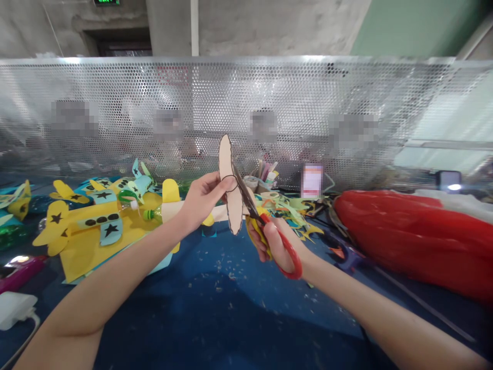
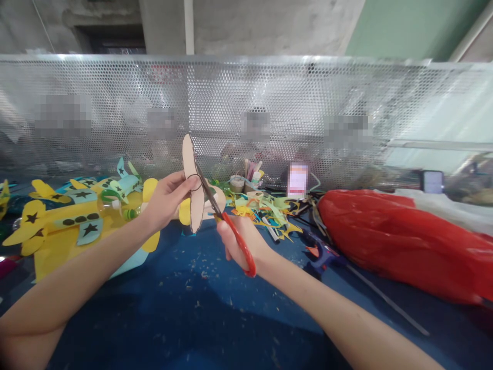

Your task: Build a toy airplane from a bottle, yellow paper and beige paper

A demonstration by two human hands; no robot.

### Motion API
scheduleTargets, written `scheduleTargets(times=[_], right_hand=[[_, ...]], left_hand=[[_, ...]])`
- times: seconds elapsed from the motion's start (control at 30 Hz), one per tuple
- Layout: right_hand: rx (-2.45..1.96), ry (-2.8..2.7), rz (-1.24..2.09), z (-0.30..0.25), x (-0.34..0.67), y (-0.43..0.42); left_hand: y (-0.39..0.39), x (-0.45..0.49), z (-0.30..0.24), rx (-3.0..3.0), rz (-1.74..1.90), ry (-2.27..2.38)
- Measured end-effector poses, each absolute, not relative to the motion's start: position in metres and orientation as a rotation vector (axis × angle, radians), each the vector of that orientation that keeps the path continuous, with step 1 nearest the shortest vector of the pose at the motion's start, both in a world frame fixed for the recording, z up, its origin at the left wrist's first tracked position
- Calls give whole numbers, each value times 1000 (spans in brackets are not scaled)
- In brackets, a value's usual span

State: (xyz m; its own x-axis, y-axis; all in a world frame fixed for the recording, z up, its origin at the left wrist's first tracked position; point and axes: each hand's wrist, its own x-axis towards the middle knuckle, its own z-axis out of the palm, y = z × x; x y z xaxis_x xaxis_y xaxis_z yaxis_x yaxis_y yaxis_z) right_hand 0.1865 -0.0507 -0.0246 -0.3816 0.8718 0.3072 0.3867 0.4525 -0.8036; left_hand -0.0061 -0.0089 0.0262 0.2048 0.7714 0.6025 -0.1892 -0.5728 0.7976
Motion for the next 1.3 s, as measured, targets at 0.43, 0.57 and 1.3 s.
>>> scheduleTargets(times=[0.43, 0.57, 1.3], right_hand=[[-1080, -1929, 842, -26, 185, -50], [-1114, -1933, 840, -21, 182, -55], [-1510, -1896, 610, -17, 192, -24]], left_hand=[[-6, -4, 23, 1591, 1457, 543], [-5, -4, 23, 1569, 1467, 528], [10, -9, 15, 1510, 1493, 694]])
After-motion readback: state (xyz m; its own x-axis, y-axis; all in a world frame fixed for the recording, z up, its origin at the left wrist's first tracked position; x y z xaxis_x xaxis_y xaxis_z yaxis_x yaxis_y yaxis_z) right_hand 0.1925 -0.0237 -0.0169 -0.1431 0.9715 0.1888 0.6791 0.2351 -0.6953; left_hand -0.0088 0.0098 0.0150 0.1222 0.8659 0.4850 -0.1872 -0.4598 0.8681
